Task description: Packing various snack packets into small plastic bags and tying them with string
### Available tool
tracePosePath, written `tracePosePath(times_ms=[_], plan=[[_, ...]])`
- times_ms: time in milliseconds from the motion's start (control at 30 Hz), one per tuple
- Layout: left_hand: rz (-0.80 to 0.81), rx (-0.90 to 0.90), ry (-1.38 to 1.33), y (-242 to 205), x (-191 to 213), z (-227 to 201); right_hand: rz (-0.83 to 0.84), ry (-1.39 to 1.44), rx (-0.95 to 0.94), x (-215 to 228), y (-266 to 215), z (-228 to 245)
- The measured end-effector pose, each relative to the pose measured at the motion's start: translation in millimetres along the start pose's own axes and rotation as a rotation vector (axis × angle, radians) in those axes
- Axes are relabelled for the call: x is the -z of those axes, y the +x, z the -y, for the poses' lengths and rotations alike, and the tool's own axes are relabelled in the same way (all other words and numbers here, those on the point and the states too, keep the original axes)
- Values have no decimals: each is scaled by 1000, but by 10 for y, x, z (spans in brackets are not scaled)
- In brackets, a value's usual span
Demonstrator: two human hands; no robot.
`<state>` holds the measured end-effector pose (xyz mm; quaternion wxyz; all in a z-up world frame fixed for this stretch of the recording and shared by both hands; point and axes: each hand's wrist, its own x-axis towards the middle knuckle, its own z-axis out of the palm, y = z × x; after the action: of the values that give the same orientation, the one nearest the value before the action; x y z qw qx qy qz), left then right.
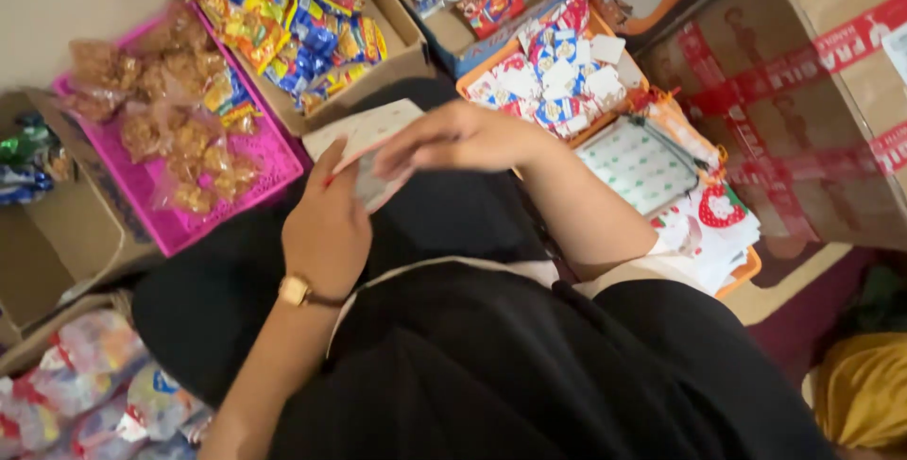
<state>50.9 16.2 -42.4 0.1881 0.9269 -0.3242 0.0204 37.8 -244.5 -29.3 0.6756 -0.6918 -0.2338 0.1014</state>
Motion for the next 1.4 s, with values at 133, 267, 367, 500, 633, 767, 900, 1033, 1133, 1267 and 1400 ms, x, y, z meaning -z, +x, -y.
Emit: tracePosePath(times_ms=[133, 267, 367, 500, 633, 767, 900, 1033, 1133, 1267, 1400], plan=[[17, 53, -414, 112, 8, 334, -368, 137, -169, 810, 223, -364], [11, 125, -527, 246, 124, 410, -662, -77, -526, 1773, 443, -1503], [-70, 194, -544, 367, 124, 484, -886, -169, -581, 2548, 436, -2627], [-81, 305, -587, 529, 73, 609, -1177, -451, -358, 3438, 503, -3702], [-66, 370, -589, 633, -26, 723, -1180, -628, -397, 3414, 735, -3475], [-41, 349, -562, 725, -116, 793, -1100, -727, -648, 3286, 987, -3390], [-36, 375, -601, 776, -174, 832, -996, -832, -880, 3188, 1210, -3414], [-19, 387, -627, 765, -202, 866, -886, -955, -1086, 3406, 1193, -3999], [-10, 366, -631, 771, -195, 864, -1004, -893, -821, 3171, 1169, -3769], [-31, 327, -662, 758, -111, 856, -1089, -907, -536, 3071, 1115, -3677], [-57, 294, -643, 688, -16, 902, -992, -1016, -296, 2879, 984, -3137]])
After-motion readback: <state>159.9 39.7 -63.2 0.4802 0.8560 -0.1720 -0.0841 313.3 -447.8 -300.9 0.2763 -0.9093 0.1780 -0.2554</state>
